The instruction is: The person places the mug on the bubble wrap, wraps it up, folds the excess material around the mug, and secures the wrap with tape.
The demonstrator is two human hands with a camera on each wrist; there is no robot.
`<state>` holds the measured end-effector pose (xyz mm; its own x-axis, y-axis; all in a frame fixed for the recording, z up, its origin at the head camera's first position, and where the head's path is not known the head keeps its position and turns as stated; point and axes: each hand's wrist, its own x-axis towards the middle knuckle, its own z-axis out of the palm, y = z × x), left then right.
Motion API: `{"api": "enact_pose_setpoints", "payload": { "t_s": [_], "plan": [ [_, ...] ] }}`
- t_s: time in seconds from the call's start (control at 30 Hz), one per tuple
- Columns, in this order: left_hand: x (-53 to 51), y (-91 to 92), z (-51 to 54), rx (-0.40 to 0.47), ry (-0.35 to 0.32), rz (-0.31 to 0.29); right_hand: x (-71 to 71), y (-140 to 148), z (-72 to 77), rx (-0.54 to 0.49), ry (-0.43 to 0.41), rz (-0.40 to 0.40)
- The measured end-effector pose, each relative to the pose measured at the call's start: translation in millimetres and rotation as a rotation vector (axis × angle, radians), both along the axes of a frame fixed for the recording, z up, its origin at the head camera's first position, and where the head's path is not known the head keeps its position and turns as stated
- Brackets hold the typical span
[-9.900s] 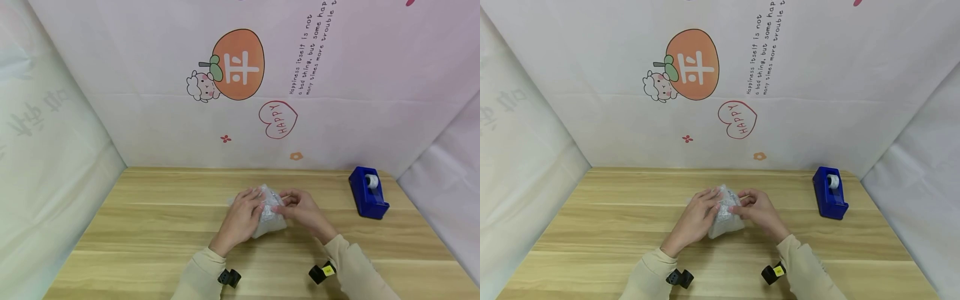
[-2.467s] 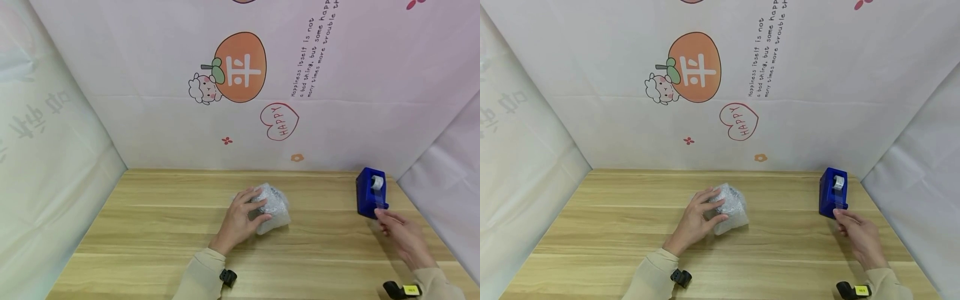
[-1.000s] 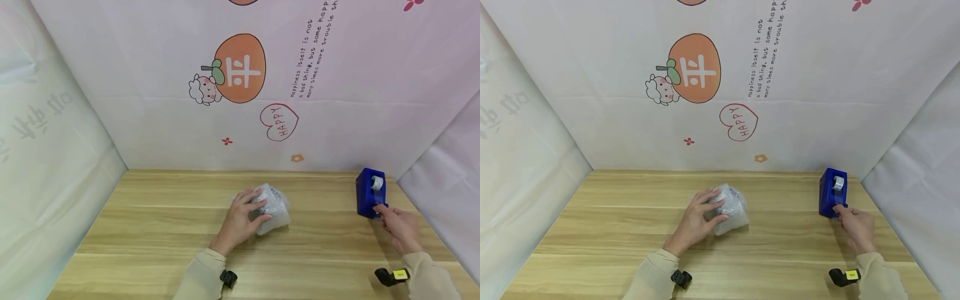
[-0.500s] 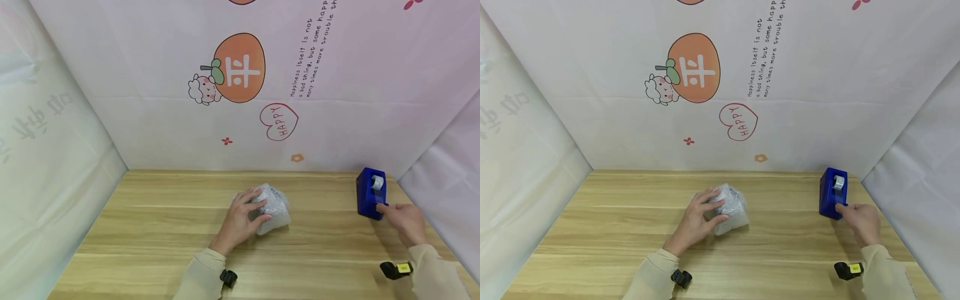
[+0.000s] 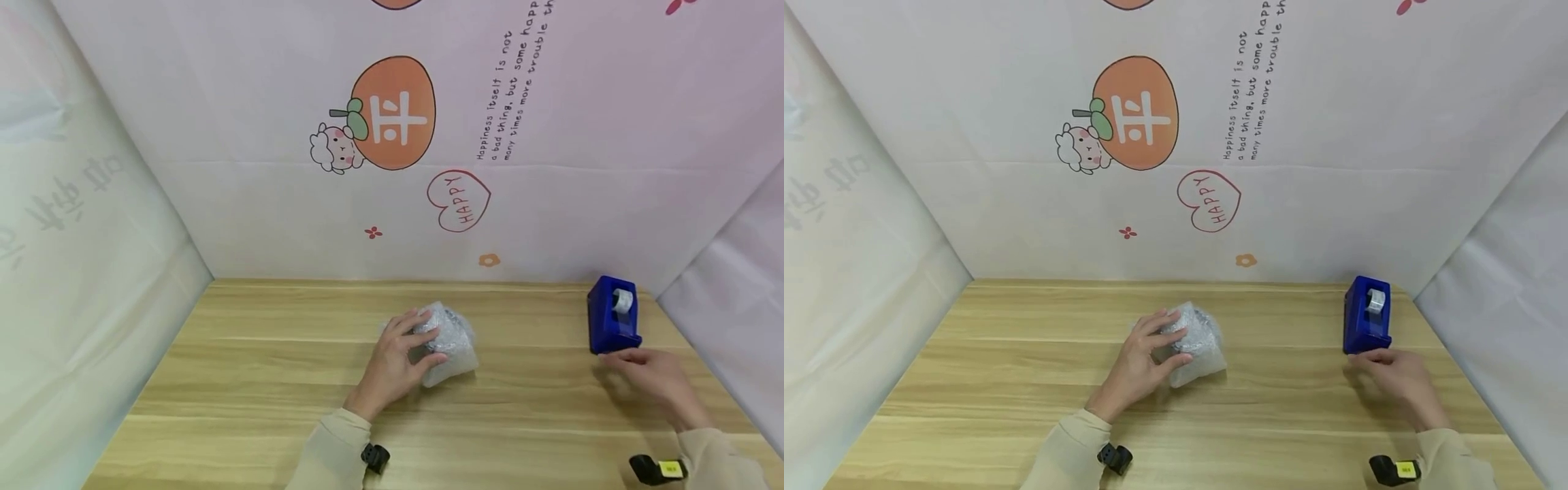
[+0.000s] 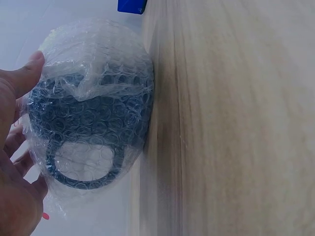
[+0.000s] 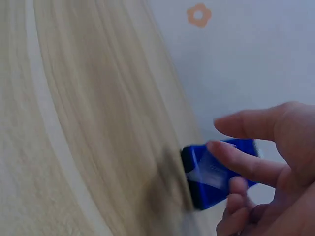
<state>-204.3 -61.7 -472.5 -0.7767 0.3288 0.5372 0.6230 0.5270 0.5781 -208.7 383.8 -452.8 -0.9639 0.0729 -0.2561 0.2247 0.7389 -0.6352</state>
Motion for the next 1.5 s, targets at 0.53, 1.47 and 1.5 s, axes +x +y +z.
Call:
{"api": "enact_pose_setpoints", "payload": {
  "t_s": [0.53, 1.47, 1.5],
  "plan": [
    [-1.0, -2.7, 2.9, -0.090, 0.085, 0.022, 9.1, -88.9, 24.4, -0.241, 0.450, 0.221],
    [0.0, -4.8, 6.0, -0.118, -0.019, -0.049, -7.5, -224.1, 34.7, -0.466, 0.614, 0.578],
    [0.1, -4.8, 6.1, -0.113, -0.017, -0.051, -7.8, -225.2, 34.6, -0.460, 0.628, 0.585]
  ]
}}
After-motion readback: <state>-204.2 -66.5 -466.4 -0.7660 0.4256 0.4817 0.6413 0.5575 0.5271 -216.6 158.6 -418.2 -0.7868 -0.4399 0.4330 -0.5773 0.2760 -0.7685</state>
